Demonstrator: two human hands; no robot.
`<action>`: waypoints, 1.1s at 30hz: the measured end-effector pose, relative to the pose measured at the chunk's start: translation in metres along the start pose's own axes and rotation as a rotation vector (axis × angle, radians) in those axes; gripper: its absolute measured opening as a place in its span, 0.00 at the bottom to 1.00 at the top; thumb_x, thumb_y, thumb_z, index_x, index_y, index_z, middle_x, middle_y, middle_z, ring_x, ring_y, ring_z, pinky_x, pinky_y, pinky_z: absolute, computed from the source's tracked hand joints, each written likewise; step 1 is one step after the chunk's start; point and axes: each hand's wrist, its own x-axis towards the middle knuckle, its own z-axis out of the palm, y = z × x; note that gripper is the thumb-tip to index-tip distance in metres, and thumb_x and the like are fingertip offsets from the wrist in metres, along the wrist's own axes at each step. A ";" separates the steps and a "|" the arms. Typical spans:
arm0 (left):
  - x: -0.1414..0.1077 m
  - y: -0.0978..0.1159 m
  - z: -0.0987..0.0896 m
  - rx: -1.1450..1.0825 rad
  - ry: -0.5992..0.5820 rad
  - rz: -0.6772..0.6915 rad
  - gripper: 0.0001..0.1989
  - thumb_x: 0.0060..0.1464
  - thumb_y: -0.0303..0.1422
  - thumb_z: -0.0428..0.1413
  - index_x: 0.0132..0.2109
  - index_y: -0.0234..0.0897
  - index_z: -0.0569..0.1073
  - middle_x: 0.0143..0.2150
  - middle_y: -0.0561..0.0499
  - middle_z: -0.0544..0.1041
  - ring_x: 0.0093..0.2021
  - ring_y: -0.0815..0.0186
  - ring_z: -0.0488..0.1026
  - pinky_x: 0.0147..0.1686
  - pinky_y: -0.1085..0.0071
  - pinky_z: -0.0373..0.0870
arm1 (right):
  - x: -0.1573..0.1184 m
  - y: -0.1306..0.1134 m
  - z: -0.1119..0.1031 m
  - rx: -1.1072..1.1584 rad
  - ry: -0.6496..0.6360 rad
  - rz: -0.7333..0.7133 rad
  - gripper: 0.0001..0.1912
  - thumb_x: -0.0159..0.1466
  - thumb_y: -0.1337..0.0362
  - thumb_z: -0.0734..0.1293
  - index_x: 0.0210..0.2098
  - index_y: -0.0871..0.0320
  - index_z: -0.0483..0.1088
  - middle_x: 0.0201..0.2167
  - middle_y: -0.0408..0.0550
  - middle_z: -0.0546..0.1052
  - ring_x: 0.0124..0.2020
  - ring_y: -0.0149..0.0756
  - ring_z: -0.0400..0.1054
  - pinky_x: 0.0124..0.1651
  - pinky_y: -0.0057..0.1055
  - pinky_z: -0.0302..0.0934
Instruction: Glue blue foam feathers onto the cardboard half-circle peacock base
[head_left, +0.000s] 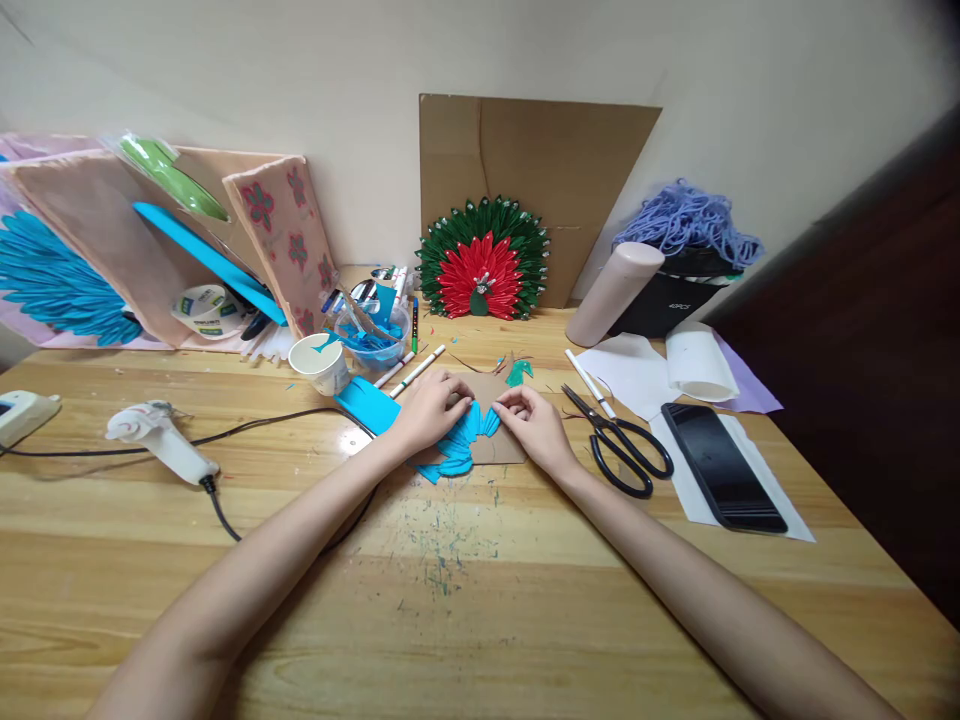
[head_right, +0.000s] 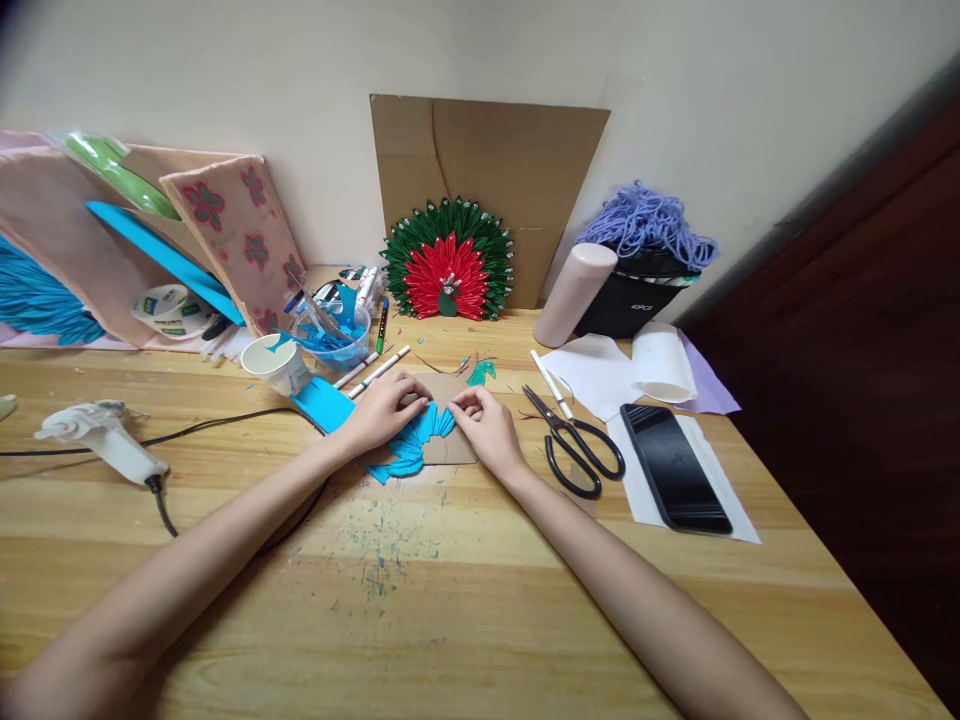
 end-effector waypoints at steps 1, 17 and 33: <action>0.000 0.000 0.000 -0.001 -0.005 -0.002 0.08 0.54 0.33 0.50 0.37 0.38 0.73 0.38 0.48 0.71 0.42 0.60 0.67 0.43 0.63 0.63 | 0.000 0.000 0.001 -0.008 0.008 -0.003 0.10 0.55 0.58 0.66 0.30 0.59 0.67 0.25 0.44 0.71 0.24 0.30 0.61 0.27 0.26 0.57; -0.003 0.008 0.000 0.073 -0.007 -0.012 0.10 0.53 0.40 0.52 0.38 0.39 0.71 0.37 0.48 0.70 0.42 0.59 0.66 0.42 0.63 0.62 | -0.003 -0.005 0.001 -0.114 0.026 -0.053 0.07 0.56 0.62 0.65 0.31 0.59 0.67 0.25 0.44 0.71 0.24 0.30 0.62 0.28 0.27 0.59; -0.006 0.016 0.004 0.081 -0.015 -0.093 0.19 0.45 0.46 0.56 0.41 0.39 0.68 0.39 0.47 0.68 0.44 0.57 0.64 0.43 0.61 0.60 | -0.001 -0.005 0.001 -0.153 0.014 -0.091 0.07 0.57 0.60 0.64 0.31 0.58 0.67 0.26 0.44 0.70 0.24 0.30 0.61 0.28 0.27 0.57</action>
